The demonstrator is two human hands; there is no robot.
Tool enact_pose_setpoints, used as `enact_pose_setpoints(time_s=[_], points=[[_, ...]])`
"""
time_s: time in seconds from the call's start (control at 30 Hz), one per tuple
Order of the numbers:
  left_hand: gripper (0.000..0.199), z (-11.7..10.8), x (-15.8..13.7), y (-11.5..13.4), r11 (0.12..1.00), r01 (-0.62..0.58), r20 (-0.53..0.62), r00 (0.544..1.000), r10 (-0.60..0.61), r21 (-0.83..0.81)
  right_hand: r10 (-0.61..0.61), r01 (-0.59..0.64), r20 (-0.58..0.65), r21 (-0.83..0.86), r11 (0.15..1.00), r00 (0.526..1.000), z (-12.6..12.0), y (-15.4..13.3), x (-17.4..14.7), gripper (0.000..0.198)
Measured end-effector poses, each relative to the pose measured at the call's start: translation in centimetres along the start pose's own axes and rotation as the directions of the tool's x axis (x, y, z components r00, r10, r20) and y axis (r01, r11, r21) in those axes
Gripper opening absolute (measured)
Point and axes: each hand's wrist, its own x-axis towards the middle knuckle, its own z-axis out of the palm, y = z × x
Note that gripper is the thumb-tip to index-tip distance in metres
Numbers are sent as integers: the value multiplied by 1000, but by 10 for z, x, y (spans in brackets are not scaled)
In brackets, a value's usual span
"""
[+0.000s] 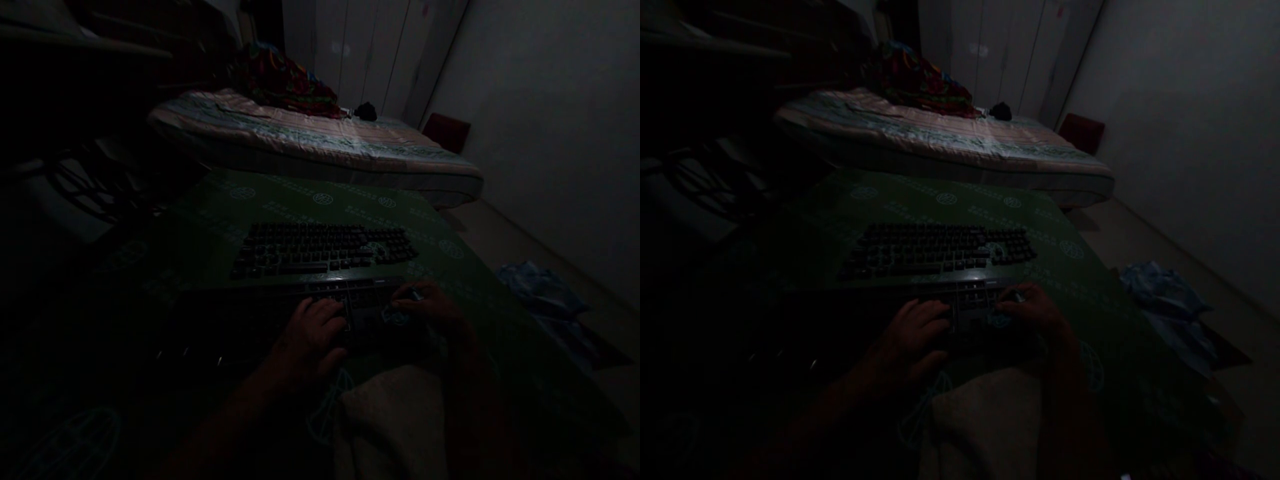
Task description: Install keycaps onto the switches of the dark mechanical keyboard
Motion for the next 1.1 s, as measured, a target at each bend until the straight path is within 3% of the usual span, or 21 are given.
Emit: enact_pose_setpoints(time_s=[0.1,0.23,0.3,0.5,0.67,0.87,1.03,1.1], points=[[34,0,0,0,1000,-3,0,1000,3,1,15,-15,-3,16,1000,1000,-1,-1,-1,28],[35,2,-1,-2,1000,-8,4,1000,8,-1,-49,54,-269,11,999,962,6,-1,7,33],[36,3,-1,-2,1000,-3,-3,1000,3,-1,-63,65,-315,-5,998,947,10,-1,10,34],[35,0,0,0,1000,-3,18,1000,3,-4,-11,18,-176,39,999,984,11,-1,7,34],[35,1,0,-1,1000,15,31,999,-14,-20,-73,76,-257,4,997,964,13,-3,9,33],[36,6,-2,-4,1000,5,-23,1000,-5,-13,-9,17,-153,49,999,988,10,-3,5,28],[36,4,-1,-6,1000,11,-4,1000,-11,-11,-7,22,-280,51,998,960,8,-2,7,31],[36,4,-1,-6,1000,9,-13,1000,-9,-13,-16,30,-277,47,998,961,8,-1,8,31]])
